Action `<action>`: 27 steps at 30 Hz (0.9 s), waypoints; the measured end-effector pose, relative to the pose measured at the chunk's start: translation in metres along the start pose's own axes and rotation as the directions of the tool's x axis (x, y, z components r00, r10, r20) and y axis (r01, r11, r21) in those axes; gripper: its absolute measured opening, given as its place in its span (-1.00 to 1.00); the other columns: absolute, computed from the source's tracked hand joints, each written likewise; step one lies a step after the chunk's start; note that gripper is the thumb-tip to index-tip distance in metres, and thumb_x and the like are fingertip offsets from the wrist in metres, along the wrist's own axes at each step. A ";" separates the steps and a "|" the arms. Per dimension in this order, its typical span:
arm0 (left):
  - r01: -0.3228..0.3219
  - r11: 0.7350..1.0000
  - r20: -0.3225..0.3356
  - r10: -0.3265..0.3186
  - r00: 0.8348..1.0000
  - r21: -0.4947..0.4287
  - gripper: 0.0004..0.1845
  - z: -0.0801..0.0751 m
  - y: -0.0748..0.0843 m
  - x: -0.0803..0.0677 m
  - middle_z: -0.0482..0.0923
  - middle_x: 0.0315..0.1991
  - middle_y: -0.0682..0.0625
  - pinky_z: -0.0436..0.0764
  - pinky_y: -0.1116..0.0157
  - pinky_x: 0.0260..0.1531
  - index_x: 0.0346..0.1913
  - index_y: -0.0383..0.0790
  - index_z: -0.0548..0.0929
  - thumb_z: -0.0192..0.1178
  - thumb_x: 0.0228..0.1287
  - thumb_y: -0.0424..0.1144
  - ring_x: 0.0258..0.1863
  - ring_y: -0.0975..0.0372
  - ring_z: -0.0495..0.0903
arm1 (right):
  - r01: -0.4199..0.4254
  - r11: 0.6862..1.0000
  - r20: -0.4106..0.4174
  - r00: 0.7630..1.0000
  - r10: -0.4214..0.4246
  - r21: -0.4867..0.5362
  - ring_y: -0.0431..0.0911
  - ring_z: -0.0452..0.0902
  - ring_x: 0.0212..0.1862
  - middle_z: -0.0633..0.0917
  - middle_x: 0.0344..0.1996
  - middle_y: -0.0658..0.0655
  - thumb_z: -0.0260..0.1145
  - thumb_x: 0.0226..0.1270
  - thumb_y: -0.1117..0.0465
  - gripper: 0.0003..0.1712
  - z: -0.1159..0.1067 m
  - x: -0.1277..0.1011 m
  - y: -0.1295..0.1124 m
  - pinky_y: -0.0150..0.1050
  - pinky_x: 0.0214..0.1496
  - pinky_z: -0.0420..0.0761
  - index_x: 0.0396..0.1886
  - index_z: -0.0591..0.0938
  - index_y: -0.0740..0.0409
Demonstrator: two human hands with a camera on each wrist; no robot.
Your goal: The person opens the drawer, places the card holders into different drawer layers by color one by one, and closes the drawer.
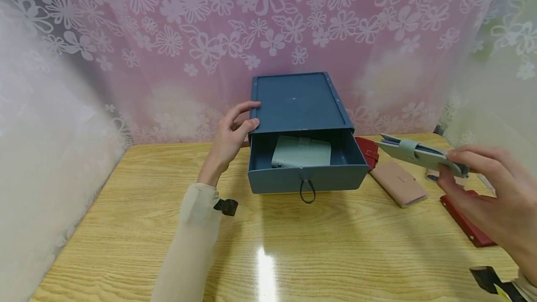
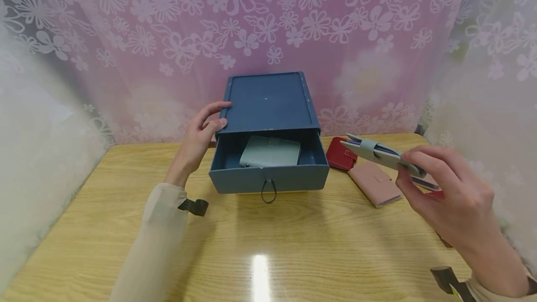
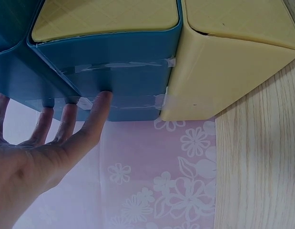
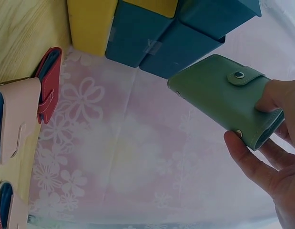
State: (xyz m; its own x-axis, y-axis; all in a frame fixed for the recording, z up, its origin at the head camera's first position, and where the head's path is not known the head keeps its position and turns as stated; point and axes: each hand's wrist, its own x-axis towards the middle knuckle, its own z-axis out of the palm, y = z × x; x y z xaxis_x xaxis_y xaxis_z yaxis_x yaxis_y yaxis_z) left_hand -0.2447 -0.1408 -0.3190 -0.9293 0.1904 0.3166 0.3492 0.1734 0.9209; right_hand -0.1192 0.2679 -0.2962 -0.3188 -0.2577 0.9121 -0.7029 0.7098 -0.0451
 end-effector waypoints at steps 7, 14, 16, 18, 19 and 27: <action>-0.007 1.000 0.003 0.007 1.000 -0.002 -0.56 0.000 0.000 -0.002 0.26 0.54 0.17 0.70 -0.14 0.04 0.38 0.17 0.53 0.11 0.49 -0.04 0.27 0.10 0.58 | 0.016 1.000 -0.063 0.998 -0.016 -0.004 -0.45 0.36 -0.14 0.56 -0.35 0.49 0.08 0.58 -0.19 -0.28 0.004 0.005 -0.007 -0.76 0.17 0.25 -0.26 0.57 0.50; -0.006 1.000 0.002 0.006 1.000 -0.001 -0.55 0.000 0.000 -0.002 0.25 0.54 0.16 0.70 -0.14 0.03 0.38 0.17 0.53 0.11 0.48 -0.04 0.26 0.09 0.57 | 0.051 0.998 -0.142 0.989 -0.047 0.028 -0.25 0.51 -0.23 0.57 -0.37 0.49 0.19 0.53 -0.16 -0.35 0.007 0.003 -0.002 -0.73 0.19 0.35 -0.22 0.62 0.46; -0.007 1.000 0.002 0.007 1.000 -0.003 -0.55 0.000 0.000 -0.003 0.25 0.54 0.16 0.70 -0.13 0.03 0.38 0.16 0.53 0.11 0.48 -0.04 0.26 0.09 0.58 | 0.065 0.998 -0.168 0.984 -0.060 0.023 -0.01 0.49 -0.34 0.58 -0.38 0.47 0.22 0.52 -0.15 -0.39 0.009 0.002 0.000 -0.73 0.20 0.35 -0.22 0.63 0.42; -0.006 1.000 0.002 0.006 1.000 -0.005 -0.55 0.000 0.000 -0.003 0.25 0.54 0.17 0.71 -0.12 0.02 0.38 0.16 0.53 0.11 0.48 -0.03 0.26 0.09 0.58 | 0.073 0.997 -0.183 0.981 -0.068 0.021 0.15 0.42 -0.39 0.58 -0.38 0.45 0.23 0.52 -0.14 -0.42 0.011 0.002 -0.001 -0.73 0.19 0.35 -0.23 0.63 0.39; -0.005 1.000 0.002 0.005 1.000 -0.005 -0.56 0.000 0.000 -0.003 0.25 0.54 0.17 0.71 -0.12 0.02 0.37 0.17 0.53 0.11 0.48 -0.03 0.26 0.09 0.58 | 0.076 0.997 -0.191 0.979 -0.071 0.021 0.17 0.41 -0.39 0.59 -0.38 0.43 0.23 0.51 -0.14 -0.43 0.012 0.002 -0.001 -0.73 0.19 0.35 -0.23 0.63 0.38; -0.001 1.000 0.004 0.002 1.000 -0.012 -0.56 0.000 -0.001 -0.003 0.25 0.54 0.17 0.70 -0.14 0.04 0.37 0.17 0.53 0.12 0.48 -0.03 0.26 0.09 0.57 | 0.079 0.995 -0.228 0.972 -0.064 0.056 0.05 0.49 -0.38 0.61 -0.37 0.39 0.26 0.50 -0.10 -0.49 0.017 0.006 -0.010 -0.72 0.17 0.38 -0.27 0.63 0.34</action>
State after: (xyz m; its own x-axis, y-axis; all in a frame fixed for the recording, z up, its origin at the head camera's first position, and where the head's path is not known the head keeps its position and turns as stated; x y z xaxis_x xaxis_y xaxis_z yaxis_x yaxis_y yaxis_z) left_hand -0.2426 -0.1410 -0.3206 -0.9282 0.1949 0.3170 0.3491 0.1613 0.9231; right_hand -0.1249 0.2488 -0.2974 -0.1196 -0.1467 0.9819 -0.7602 0.6496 0.0045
